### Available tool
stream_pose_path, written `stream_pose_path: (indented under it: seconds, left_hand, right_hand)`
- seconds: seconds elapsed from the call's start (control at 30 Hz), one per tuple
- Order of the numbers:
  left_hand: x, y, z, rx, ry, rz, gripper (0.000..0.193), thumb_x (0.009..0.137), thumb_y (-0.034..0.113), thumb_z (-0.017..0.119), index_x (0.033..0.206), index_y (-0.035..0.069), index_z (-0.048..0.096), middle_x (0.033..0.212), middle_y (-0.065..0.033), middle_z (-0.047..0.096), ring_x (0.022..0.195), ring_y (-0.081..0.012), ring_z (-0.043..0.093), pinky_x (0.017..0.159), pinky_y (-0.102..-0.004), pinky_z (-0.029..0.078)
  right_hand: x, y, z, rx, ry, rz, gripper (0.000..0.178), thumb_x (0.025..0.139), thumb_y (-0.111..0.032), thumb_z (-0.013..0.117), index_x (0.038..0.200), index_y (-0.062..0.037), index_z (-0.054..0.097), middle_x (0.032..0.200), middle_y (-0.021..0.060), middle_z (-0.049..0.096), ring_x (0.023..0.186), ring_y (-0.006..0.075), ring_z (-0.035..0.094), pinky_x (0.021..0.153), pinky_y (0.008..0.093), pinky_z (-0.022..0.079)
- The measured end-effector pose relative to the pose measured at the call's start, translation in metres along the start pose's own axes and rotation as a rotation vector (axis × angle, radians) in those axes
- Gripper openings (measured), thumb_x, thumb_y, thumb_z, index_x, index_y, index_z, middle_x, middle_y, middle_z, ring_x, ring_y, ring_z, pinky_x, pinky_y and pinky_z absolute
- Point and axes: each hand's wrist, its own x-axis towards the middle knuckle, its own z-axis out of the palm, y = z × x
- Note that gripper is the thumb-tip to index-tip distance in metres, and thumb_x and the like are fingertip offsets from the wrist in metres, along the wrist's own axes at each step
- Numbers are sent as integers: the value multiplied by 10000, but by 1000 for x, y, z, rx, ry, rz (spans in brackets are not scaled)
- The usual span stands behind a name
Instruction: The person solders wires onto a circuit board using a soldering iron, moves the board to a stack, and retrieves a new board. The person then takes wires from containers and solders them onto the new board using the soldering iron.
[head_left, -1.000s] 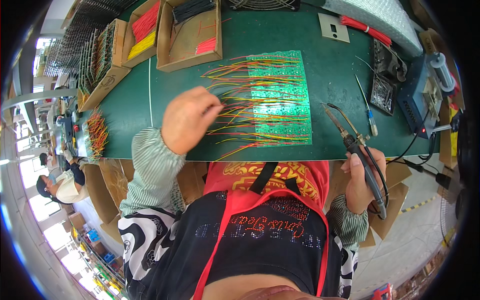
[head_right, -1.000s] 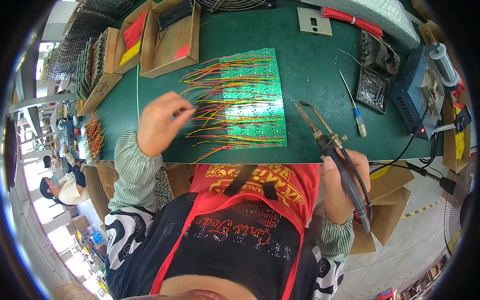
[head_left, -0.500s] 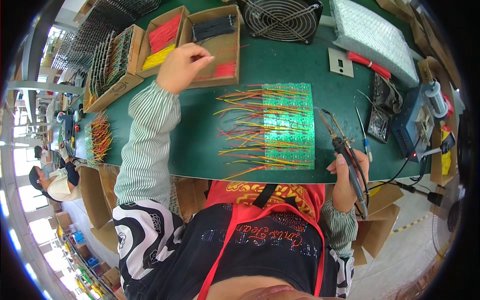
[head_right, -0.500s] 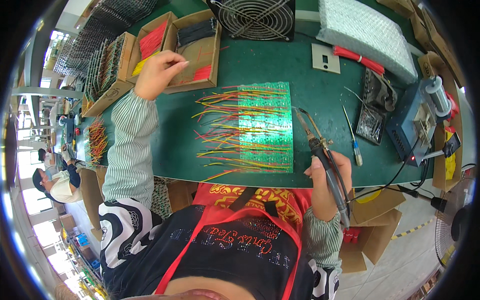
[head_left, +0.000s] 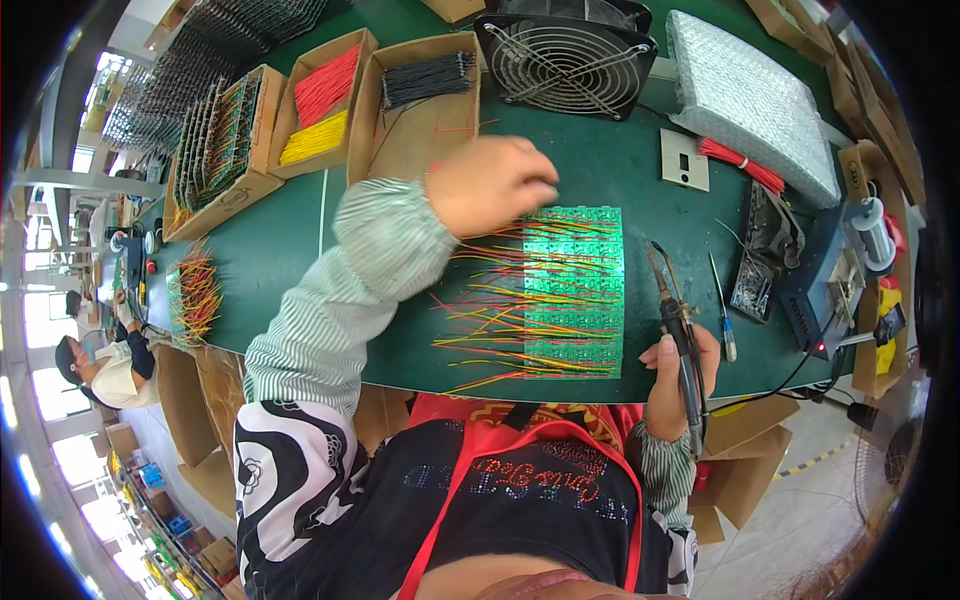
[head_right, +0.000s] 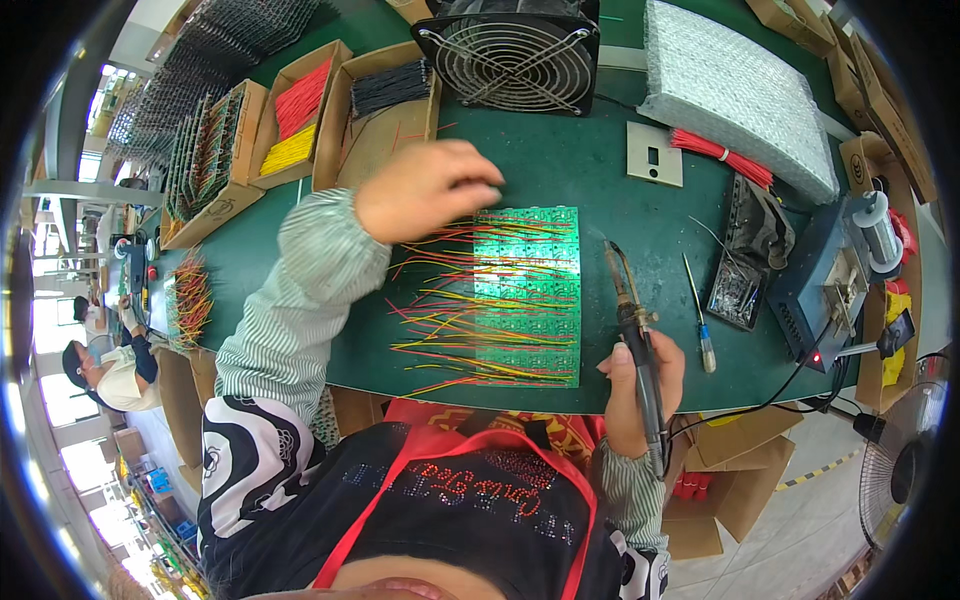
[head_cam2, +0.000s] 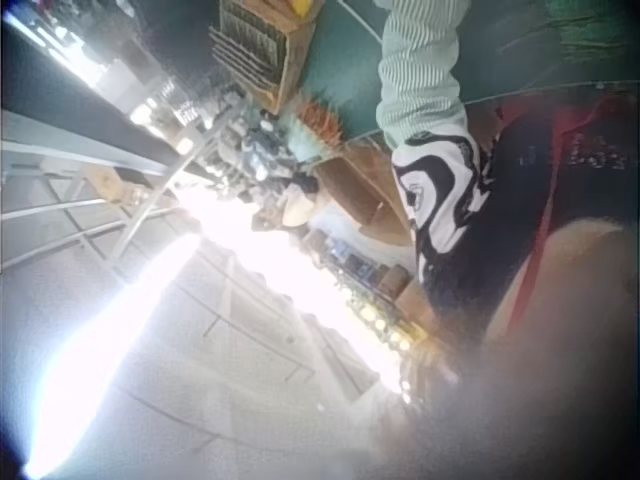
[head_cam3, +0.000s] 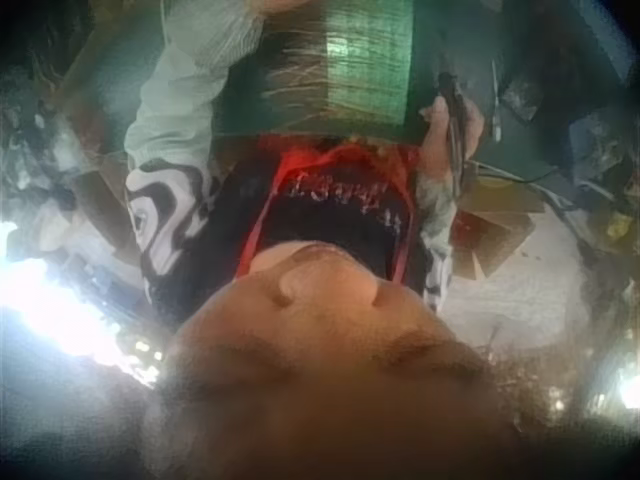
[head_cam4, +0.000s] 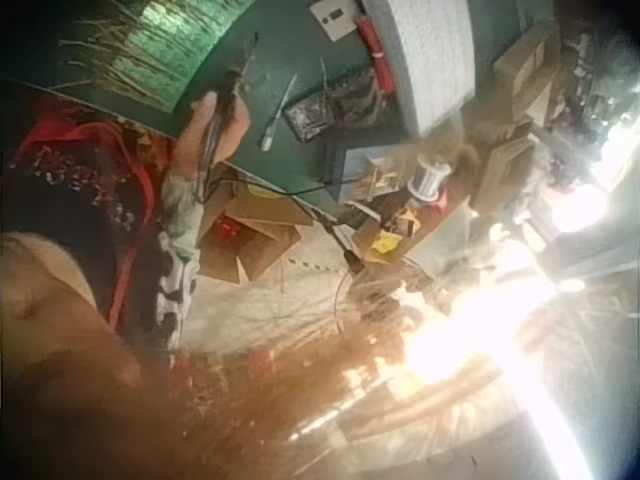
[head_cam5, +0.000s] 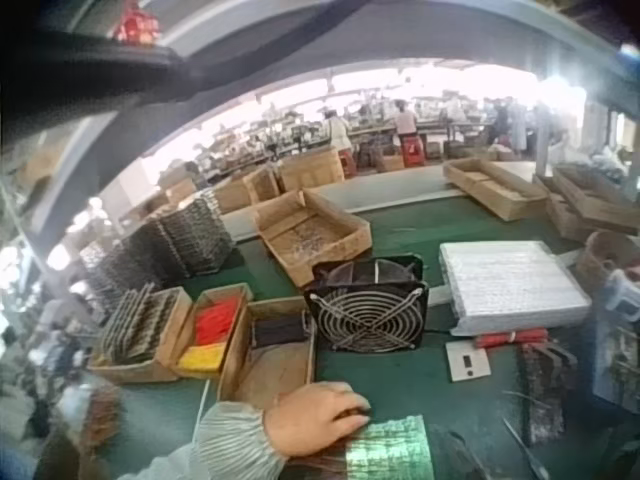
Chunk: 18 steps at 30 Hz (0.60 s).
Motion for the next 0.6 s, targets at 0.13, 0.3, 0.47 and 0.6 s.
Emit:
stream_pose_path:
  seconds: [0.13,0.3,0.47,0.6]
  left_hand:
    - [10,9,24,61,-184,-61,237,808,234,587,905,19,601,890,-140,576,845,-299,557,750,-364,443]
    - [0,11,5,-238,-273,-157,208,812,205,610,888,19,556,839,-93,568,786,-196,563,718,-297,449]
    - [-48,13,-6,-817,-277,-307,190,850,151,600,946,30,488,858,-22,542,799,-87,521,725,-235,440]
    - [-105,20,-23,-933,-37,-436,150,859,82,588,947,41,473,877,18,528,818,-40,499,729,-209,432]
  right_hand:
    - [-2,1,-3,47,-28,22,309,822,-20,595,1090,21,447,871,105,543,640,132,570,565,239,479]
    - [-2,0,-5,72,-25,39,293,810,3,594,1069,25,460,887,111,546,643,131,575,571,239,490]
    - [2,2,-7,59,-32,8,291,807,6,595,1066,24,462,880,111,553,644,131,579,569,239,490]
    - [3,1,1,51,-35,14,282,826,-20,575,1077,23,454,830,107,573,618,131,567,557,235,466]
